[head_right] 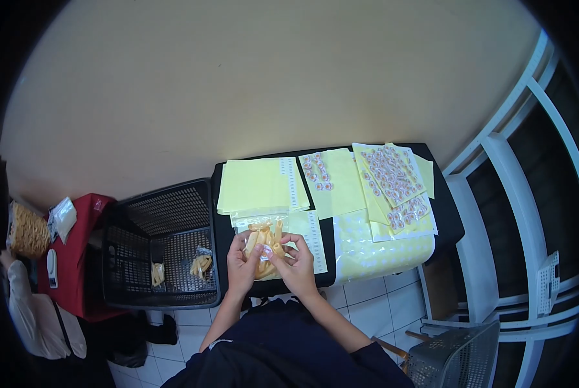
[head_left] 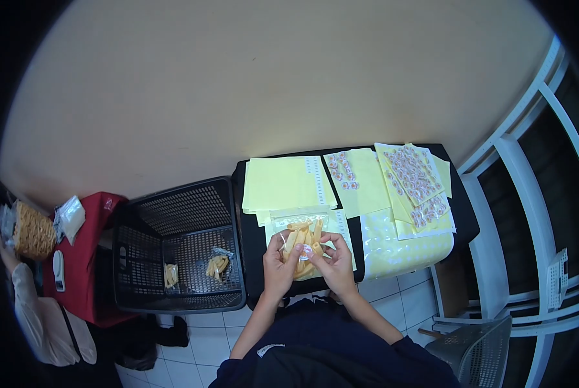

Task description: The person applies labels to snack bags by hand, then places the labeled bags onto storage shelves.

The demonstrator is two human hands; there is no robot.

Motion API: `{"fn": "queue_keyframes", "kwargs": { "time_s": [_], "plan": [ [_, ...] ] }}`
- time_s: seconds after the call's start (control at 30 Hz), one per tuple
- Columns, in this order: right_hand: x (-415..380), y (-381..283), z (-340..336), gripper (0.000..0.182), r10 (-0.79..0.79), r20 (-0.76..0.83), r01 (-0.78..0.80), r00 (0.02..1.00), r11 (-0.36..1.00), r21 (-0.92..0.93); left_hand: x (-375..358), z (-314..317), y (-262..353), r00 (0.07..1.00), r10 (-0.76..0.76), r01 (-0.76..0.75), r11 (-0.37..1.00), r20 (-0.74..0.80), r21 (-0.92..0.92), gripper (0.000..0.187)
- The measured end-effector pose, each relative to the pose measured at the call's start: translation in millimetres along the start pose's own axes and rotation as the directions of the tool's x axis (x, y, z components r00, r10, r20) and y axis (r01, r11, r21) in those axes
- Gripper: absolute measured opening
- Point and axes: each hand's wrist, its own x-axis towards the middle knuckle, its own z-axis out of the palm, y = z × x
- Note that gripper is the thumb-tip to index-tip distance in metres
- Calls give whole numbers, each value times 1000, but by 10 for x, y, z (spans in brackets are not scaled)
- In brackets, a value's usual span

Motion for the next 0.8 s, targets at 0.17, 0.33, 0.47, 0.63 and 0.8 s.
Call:
{"fn": "queue_keyframes", "kwargs": {
  "time_s": [0.17,0.33,0.47,0.63,0.8],
  "plan": [
    [-77,73,-49,34,-12,-74,6,997,997,-82,61,-18,-65,994,-33,44,992,101,-116,28],
    [-276,79,38,37,-80,-226,37,971,981,-190,89,12,-70,964,-98,108,994,248,-29,24],
    [-487,163,-33,41,-99,-373,49,922,989,-142,-19,126,-232,927,-179,190,982,330,-1,23],
    [-745,236,-269,43,-95,-493,-11,865,978,-208,-183,359,-450,875,-251,293,955,415,-38,25],
    [-951,207,-536,45,-94,-478,-41,873,963,-265,-329,528,-666,808,-297,351,936,509,-12,33]
  ]
}}
